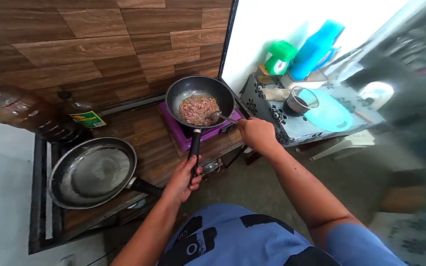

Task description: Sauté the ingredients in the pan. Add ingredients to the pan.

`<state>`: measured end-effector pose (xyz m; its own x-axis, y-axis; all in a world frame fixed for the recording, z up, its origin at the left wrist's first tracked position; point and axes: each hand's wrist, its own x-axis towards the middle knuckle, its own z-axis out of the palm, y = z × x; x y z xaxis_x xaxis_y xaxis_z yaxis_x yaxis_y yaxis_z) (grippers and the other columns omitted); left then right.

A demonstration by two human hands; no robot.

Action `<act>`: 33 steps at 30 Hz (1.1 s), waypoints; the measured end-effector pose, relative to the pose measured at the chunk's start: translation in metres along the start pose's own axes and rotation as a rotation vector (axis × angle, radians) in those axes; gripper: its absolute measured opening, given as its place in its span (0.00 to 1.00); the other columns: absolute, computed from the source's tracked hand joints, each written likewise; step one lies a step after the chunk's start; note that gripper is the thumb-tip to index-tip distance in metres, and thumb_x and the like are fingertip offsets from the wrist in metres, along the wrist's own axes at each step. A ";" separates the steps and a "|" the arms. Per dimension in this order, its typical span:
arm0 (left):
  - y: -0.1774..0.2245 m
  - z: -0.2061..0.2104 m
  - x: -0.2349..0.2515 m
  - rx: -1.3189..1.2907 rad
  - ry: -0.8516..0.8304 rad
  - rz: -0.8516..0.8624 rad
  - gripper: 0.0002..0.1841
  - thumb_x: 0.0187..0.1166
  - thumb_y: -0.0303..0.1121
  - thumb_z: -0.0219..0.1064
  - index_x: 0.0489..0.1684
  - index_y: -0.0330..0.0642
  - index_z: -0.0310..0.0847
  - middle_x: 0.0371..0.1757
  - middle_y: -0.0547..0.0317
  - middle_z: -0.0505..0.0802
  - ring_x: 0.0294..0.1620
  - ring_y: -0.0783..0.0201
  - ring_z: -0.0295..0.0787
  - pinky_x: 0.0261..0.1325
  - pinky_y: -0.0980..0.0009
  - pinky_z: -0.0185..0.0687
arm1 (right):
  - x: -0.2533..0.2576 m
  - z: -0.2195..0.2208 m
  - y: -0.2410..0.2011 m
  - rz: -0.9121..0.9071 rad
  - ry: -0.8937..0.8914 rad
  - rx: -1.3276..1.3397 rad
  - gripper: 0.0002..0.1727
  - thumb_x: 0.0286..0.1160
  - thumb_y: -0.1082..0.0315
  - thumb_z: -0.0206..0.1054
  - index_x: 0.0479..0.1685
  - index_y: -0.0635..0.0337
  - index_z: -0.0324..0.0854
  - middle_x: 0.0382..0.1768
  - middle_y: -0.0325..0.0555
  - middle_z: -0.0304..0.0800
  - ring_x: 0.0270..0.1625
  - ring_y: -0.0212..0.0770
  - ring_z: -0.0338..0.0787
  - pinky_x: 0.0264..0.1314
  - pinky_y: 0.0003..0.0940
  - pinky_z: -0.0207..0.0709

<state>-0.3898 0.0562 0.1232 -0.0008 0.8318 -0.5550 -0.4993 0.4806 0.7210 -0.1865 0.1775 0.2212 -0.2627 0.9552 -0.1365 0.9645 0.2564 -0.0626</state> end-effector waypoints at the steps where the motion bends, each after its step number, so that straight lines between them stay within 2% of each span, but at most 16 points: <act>1: 0.001 0.000 0.000 -0.005 0.004 0.002 0.18 0.97 0.43 0.44 0.68 0.42 0.71 0.23 0.64 0.78 0.10 0.76 0.67 0.10 0.83 0.63 | -0.002 -0.004 0.002 0.000 0.018 0.004 0.16 0.88 0.59 0.59 0.63 0.44 0.90 0.51 0.57 0.92 0.52 0.62 0.91 0.45 0.64 0.80; 4: 0.001 0.000 -0.001 -0.004 0.006 0.002 0.18 0.97 0.42 0.44 0.69 0.42 0.71 0.24 0.64 0.78 0.10 0.76 0.67 0.10 0.84 0.64 | -0.010 -0.016 0.007 0.009 0.050 -0.002 0.15 0.88 0.58 0.59 0.61 0.45 0.90 0.52 0.56 0.92 0.52 0.62 0.91 0.46 0.64 0.80; 8: 0.001 -0.001 0.000 0.000 -0.004 -0.005 0.18 0.96 0.43 0.45 0.70 0.42 0.70 0.23 0.64 0.78 0.10 0.76 0.68 0.10 0.83 0.64 | 0.004 -0.007 0.005 0.022 -0.002 -0.001 0.15 0.89 0.59 0.58 0.61 0.47 0.90 0.52 0.57 0.92 0.55 0.62 0.91 0.48 0.65 0.80; 11: 0.003 -0.002 0.000 0.012 0.003 -0.011 0.18 0.96 0.43 0.45 0.71 0.43 0.70 0.24 0.64 0.78 0.10 0.76 0.68 0.10 0.83 0.64 | 0.015 -0.013 -0.008 0.012 0.079 0.025 0.15 0.88 0.60 0.59 0.61 0.46 0.90 0.52 0.58 0.92 0.53 0.64 0.91 0.45 0.66 0.80; 13: 0.003 -0.003 0.000 0.022 0.002 -0.004 0.18 0.97 0.43 0.44 0.69 0.42 0.71 0.23 0.63 0.78 0.10 0.76 0.68 0.09 0.83 0.64 | 0.036 -0.003 -0.018 0.011 0.080 0.034 0.18 0.90 0.59 0.56 0.66 0.44 0.88 0.58 0.59 0.90 0.55 0.64 0.91 0.47 0.66 0.81; 17: 0.005 -0.004 0.000 0.042 0.022 0.005 0.18 0.97 0.43 0.44 0.69 0.42 0.72 0.23 0.64 0.78 0.09 0.77 0.66 0.08 0.84 0.62 | 0.061 0.027 -0.017 -0.014 -0.004 0.019 0.19 0.91 0.60 0.52 0.71 0.46 0.84 0.61 0.62 0.87 0.55 0.65 0.91 0.49 0.63 0.82; 21: 0.006 -0.008 0.001 0.051 0.016 0.002 0.19 0.97 0.43 0.41 0.69 0.42 0.72 0.22 0.64 0.77 0.08 0.77 0.65 0.08 0.84 0.62 | 0.034 0.001 -0.003 -0.016 0.003 0.043 0.18 0.91 0.58 0.54 0.66 0.48 0.86 0.57 0.60 0.90 0.55 0.64 0.91 0.48 0.64 0.81; 24: 0.007 -0.008 0.002 0.068 0.015 0.009 0.20 0.97 0.43 0.40 0.69 0.41 0.72 0.22 0.64 0.77 0.08 0.77 0.65 0.07 0.83 0.62 | 0.049 -0.006 -0.005 0.007 0.058 0.115 0.17 0.90 0.58 0.55 0.63 0.48 0.88 0.57 0.61 0.90 0.55 0.65 0.91 0.46 0.65 0.81; 27: 0.005 -0.008 0.001 0.090 0.017 0.017 0.21 0.97 0.43 0.39 0.68 0.41 0.73 0.20 0.65 0.76 0.07 0.77 0.65 0.07 0.84 0.62 | 0.083 0.000 -0.028 0.012 0.032 0.213 0.13 0.78 0.67 0.65 0.56 0.54 0.89 0.55 0.63 0.90 0.56 0.67 0.90 0.45 0.69 0.81; 29: 0.005 -0.008 0.001 0.087 0.020 0.019 0.21 0.97 0.43 0.38 0.67 0.40 0.74 0.20 0.65 0.76 0.07 0.78 0.65 0.07 0.84 0.62 | 0.092 0.006 -0.046 -0.032 -0.019 0.253 0.12 0.74 0.69 0.68 0.54 0.60 0.89 0.55 0.64 0.90 0.58 0.67 0.89 0.48 0.70 0.80; 30: 0.005 -0.008 0.000 0.086 0.024 0.020 0.22 0.97 0.43 0.38 0.67 0.40 0.74 0.20 0.65 0.76 0.07 0.78 0.65 0.06 0.84 0.62 | 0.091 0.007 -0.053 -0.078 -0.040 0.246 0.13 0.74 0.69 0.69 0.55 0.59 0.89 0.55 0.64 0.90 0.59 0.66 0.89 0.49 0.69 0.80; 33: 0.005 -0.008 0.001 0.078 0.031 0.021 0.21 0.97 0.43 0.39 0.67 0.40 0.73 0.20 0.65 0.76 0.07 0.77 0.65 0.06 0.84 0.62 | 0.069 0.007 -0.051 -0.224 -0.069 0.113 0.11 0.79 0.67 0.65 0.54 0.57 0.88 0.50 0.61 0.91 0.53 0.65 0.91 0.44 0.66 0.81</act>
<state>-0.3994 0.0566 0.1230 -0.0381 0.8334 -0.5514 -0.4299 0.4845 0.7619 -0.2544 0.2290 0.2080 -0.4746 0.8630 -0.1731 0.8740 0.4388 -0.2088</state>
